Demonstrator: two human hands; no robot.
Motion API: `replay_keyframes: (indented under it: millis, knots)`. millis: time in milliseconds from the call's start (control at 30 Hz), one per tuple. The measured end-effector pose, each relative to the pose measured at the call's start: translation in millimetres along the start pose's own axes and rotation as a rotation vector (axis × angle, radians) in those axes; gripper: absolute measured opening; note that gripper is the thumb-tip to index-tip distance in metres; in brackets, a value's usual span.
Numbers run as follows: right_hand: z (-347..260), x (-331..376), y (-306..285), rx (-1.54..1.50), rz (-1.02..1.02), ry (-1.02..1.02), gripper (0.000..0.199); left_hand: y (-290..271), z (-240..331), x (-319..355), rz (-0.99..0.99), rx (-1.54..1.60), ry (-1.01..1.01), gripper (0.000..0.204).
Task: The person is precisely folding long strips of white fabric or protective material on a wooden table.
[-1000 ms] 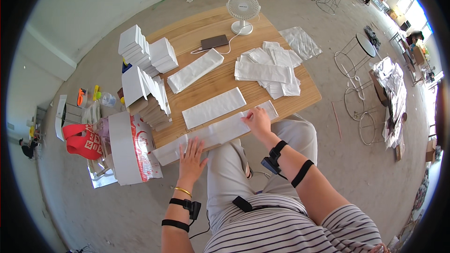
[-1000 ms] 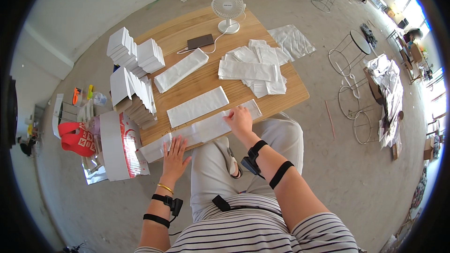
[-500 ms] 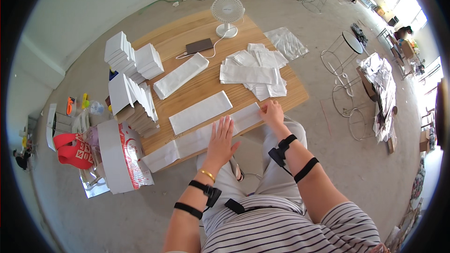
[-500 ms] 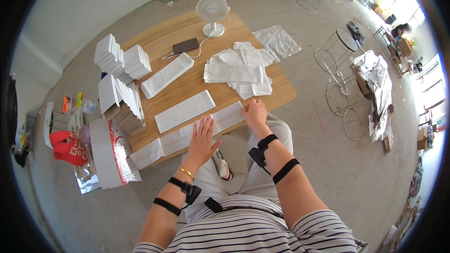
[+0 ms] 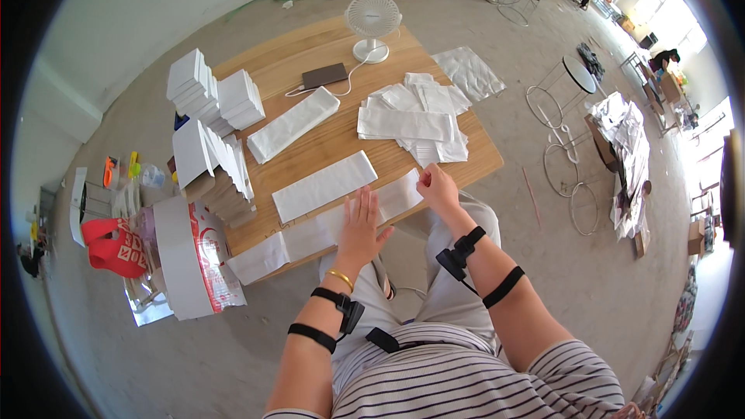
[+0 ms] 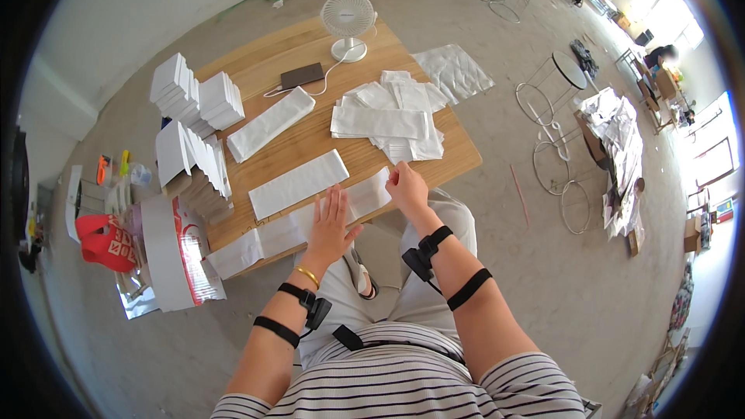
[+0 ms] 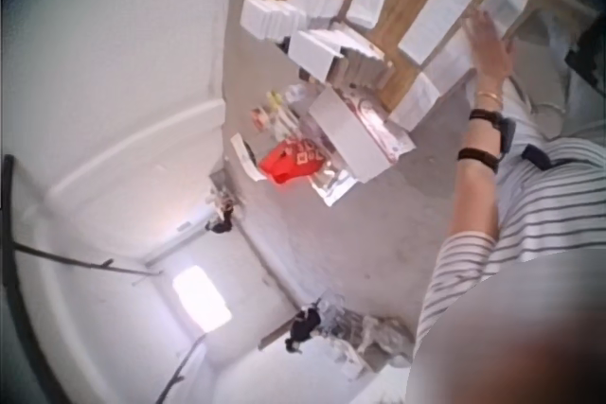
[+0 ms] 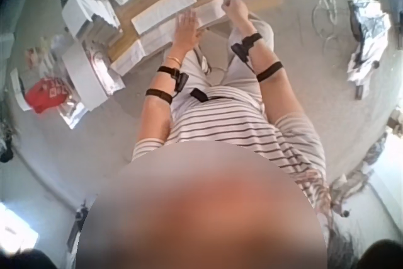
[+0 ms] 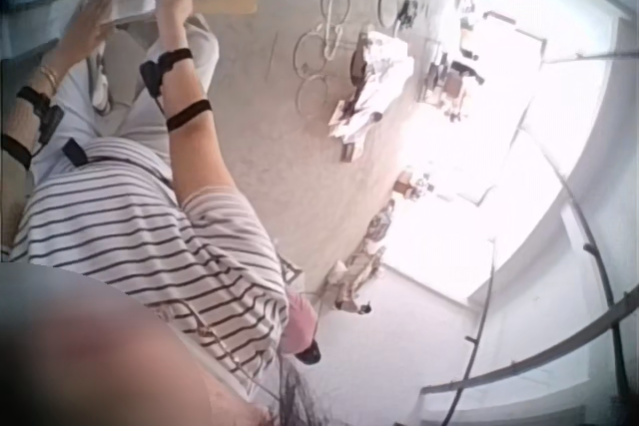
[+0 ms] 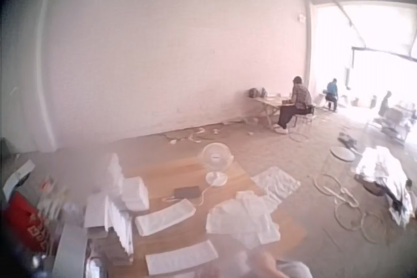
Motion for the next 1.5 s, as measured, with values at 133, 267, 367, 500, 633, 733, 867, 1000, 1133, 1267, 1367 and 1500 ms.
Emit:
replay_keyframes:
  millis: [133, 267, 367, 500, 633, 733, 867, 1000, 1133, 1267, 1367, 1500]
  knots:
    - [-49, 18, -9, -0.142, 0.038, -0.188, 0.018, -35, -14, 33, 0.08, -0.047, -0.135, 0.086]
    - [-108, 44, 23, -0.219, -0.04, -0.485, 0.018, -33, -37, 69, 0.023, -0.08, -0.287, 0.086]
    - [-122, 56, 64, -0.157, -0.131, -0.538, 0.02, -25, -40, 75, 0.0, -0.09, -0.303, 0.087]
    - [-138, 69, 84, -0.059, -0.138, -0.562, 0.019, -23, -44, 79, 0.004, -0.082, -0.311, 0.088]
    - [-143, 72, 95, -0.025, -0.13, -0.607, 0.019, -24, -44, 80, 0.028, -0.134, -0.296, 0.091]
    - [-141, 70, 102, -0.002, -0.133, -0.627, 0.018, -23, -44, 79, 0.009, -0.154, -0.305, 0.091]
    - [-143, 75, 100, 0.028, -0.154, -0.692, 0.014, -24, -44, 80, 0.015, -0.152, -0.295, 0.094]
    - [-132, 69, 78, -0.113, -0.259, -0.625, 0.014, -30, -45, 84, 0.081, 0.04, -0.301, 0.096]
    - [-63, 26, 41, -0.241, -0.089, -0.277, 0.015, -49, -22, 68, 0.165, 0.118, -0.213, 0.095]
    - [-16, 10, 34, -0.255, 0.018, -0.134, 0.016, -32, 6, 23, 0.031, 0.115, -0.045, 0.091]
    - [-12, 17, 37, -0.32, -0.025, -0.143, 0.017, -4, 9, 0, -0.038, 0.066, 0.031, 0.088]
    - [1, 22, 40, -0.349, -0.034, -0.102, 0.018, 16, 1, -11, -0.077, 0.049, 0.007, 0.088]
Point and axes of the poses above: each hand's wrist, its own x-axis away from the middle knuckle, its own y-axis out of the palm, z = x × y, the point moved 5 cm from there along -x, towards the middle knuckle, and after that the axes turned 14 degrees about x, right-handed, at the moved point
